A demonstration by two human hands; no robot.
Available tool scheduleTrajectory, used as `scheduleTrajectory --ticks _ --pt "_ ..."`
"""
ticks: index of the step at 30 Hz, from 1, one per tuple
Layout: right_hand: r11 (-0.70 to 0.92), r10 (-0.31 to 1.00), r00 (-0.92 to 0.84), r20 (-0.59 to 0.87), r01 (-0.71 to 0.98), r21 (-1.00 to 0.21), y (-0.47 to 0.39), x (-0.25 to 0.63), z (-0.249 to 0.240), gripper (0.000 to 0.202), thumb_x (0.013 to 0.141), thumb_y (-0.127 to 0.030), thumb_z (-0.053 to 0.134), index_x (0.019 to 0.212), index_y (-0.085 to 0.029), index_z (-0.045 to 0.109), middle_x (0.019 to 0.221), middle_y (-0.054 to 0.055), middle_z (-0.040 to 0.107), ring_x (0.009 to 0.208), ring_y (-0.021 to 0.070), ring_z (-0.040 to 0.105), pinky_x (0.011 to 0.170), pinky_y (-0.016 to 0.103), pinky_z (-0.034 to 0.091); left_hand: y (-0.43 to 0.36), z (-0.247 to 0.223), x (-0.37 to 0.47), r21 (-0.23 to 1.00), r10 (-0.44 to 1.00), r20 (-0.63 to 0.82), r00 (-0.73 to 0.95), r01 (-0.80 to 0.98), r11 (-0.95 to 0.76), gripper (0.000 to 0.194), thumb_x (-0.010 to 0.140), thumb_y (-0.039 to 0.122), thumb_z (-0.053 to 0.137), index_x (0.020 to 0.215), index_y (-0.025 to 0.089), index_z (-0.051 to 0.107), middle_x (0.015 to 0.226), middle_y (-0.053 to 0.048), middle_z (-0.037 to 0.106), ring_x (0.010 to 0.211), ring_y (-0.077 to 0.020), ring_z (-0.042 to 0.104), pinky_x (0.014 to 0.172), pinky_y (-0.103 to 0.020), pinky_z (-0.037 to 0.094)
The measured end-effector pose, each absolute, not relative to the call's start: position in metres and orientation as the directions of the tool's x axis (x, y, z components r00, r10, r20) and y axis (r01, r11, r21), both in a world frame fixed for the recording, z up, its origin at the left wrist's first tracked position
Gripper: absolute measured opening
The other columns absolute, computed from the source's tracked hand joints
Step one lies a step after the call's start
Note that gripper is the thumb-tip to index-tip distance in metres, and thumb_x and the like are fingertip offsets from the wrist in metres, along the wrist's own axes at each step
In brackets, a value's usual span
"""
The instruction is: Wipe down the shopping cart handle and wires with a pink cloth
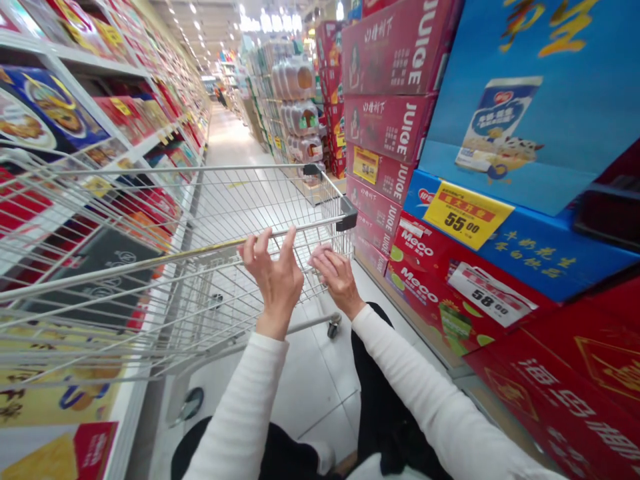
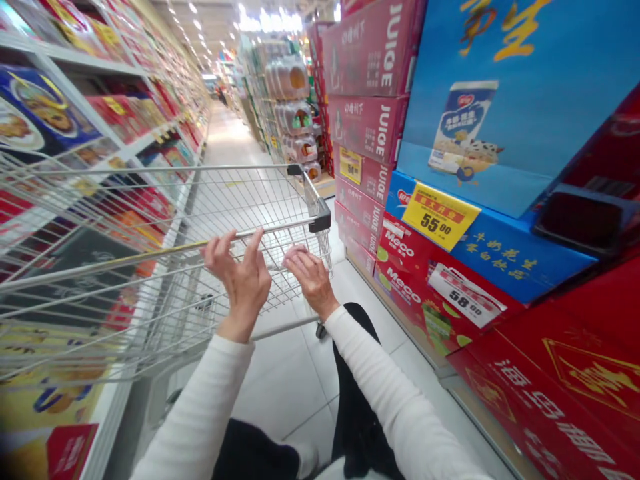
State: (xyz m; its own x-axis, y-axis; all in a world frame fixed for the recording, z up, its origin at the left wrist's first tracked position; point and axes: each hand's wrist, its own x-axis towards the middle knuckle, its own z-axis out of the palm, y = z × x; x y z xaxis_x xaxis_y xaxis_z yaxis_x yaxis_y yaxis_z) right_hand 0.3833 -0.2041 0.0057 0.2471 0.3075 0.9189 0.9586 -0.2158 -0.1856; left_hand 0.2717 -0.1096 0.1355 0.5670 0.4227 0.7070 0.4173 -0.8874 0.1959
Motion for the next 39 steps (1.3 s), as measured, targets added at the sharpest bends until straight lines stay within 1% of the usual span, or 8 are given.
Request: scheduleTrajectory --ticks 4,9,15,22,27,30,36,39 --pt "-0.221 0.214 0.226 0.950 0.959 -0.178 -0.199 0.389 0.016 0.046 0.106 -0.020 0.045 0.151 -0.028 0.054 0.151 0.011 0.059 0.153 0.0214 0.044 0.127 0.043 0.041 -0.121 0.110 0.276 0.166 0.364 0.696 0.619 0.354 -0.920 0.044 0.104 0.035 0.038 0.135 0.028 0.069 0.141 -0.010 0.064 0.145 -0.0299 0.044 0.131 -0.055 0.015" --pt "-0.258 0.255 0.340 0.905 0.926 -0.275 -0.185 0.393 -0.007 0.043 0.105 -0.019 0.048 0.146 -0.028 0.059 0.152 0.009 0.060 0.159 0.0206 0.035 0.128 0.045 0.040 -0.128 0.113 0.288 0.133 0.367 0.630 0.684 0.370 -0.919 0.049 0.106 0.039 0.034 0.147 0.027 0.059 0.138 -0.009 0.068 0.139 -0.0305 0.052 0.132 -0.059 0.011" --pt "-0.257 0.226 0.299 0.927 0.936 -0.239 -0.203 0.394 -0.016 0.045 0.106 -0.017 0.044 0.147 -0.026 0.059 0.147 0.009 0.063 0.154 0.0196 0.044 0.125 0.043 0.046 -0.126 0.114 0.292 0.148 0.383 0.604 0.699 0.374 -0.916 0.052 0.107 0.040 0.029 0.144 0.024 0.062 0.138 -0.011 0.067 0.147 -0.0322 0.045 0.132 -0.061 0.008" --pt "-0.304 0.272 0.406 0.873 0.896 -0.322 -0.189 0.415 0.019 0.047 0.105 -0.017 0.042 0.149 -0.027 0.057 0.160 0.007 0.052 0.162 0.0220 0.026 0.134 0.046 0.033 -0.123 0.110 0.294 0.183 0.402 0.596 0.695 0.370 -0.911 0.051 0.107 0.038 0.029 0.143 0.025 0.062 0.140 -0.012 0.064 0.152 -0.0314 0.040 0.132 -0.061 -0.001" --pt "-0.319 0.256 0.347 0.902 0.911 -0.260 -0.196 0.412 -0.011 0.043 0.105 -0.013 0.043 0.142 -0.018 0.063 0.150 0.012 0.062 0.159 0.0186 0.034 0.127 0.042 0.043 -0.122 0.112 0.294 0.166 0.380 0.603 0.701 0.356 -0.920 0.051 0.107 0.039 0.030 0.144 0.024 0.062 0.139 -0.013 0.065 0.151 -0.0322 0.041 0.131 -0.063 -0.002" --pt "-0.250 0.284 0.307 0.908 0.938 -0.239 -0.210 0.413 -0.013 0.045 0.105 -0.012 0.040 0.144 -0.020 0.061 0.150 0.012 0.063 0.154 0.0176 0.041 0.125 0.041 0.045 -0.121 0.113 0.294 0.162 0.384 0.596 0.705 0.363 -0.918 0.050 0.106 0.038 0.031 0.144 0.025 0.062 0.139 -0.012 0.066 0.151 -0.0320 0.041 0.132 -0.063 0.001" --pt "-0.304 0.249 0.380 0.891 0.904 -0.301 -0.203 0.432 0.009 0.046 0.107 -0.019 0.037 0.146 -0.026 0.060 0.157 0.007 0.056 0.158 0.0201 0.035 0.131 0.048 0.036 -0.120 0.113 0.294 0.167 0.391 0.588 0.708 0.367 -0.915 0.050 0.106 0.037 0.031 0.145 0.026 0.061 0.141 -0.012 0.064 0.152 -0.0314 0.040 0.132 -0.061 0.003" --pt "-0.326 0.269 0.453 0.850 0.873 -0.363 -0.197 0.434 -0.006 0.039 0.106 -0.025 0.045 0.139 -0.024 0.067 0.151 0.011 0.062 0.155 0.0216 0.042 0.129 0.047 0.039 -0.121 0.115 0.293 0.180 0.398 0.569 0.719 0.364 -0.914 0.051 0.106 0.038 0.031 0.145 0.025 0.060 0.143 -0.012 0.063 0.154 -0.0320 0.038 0.132 -0.062 0.001"
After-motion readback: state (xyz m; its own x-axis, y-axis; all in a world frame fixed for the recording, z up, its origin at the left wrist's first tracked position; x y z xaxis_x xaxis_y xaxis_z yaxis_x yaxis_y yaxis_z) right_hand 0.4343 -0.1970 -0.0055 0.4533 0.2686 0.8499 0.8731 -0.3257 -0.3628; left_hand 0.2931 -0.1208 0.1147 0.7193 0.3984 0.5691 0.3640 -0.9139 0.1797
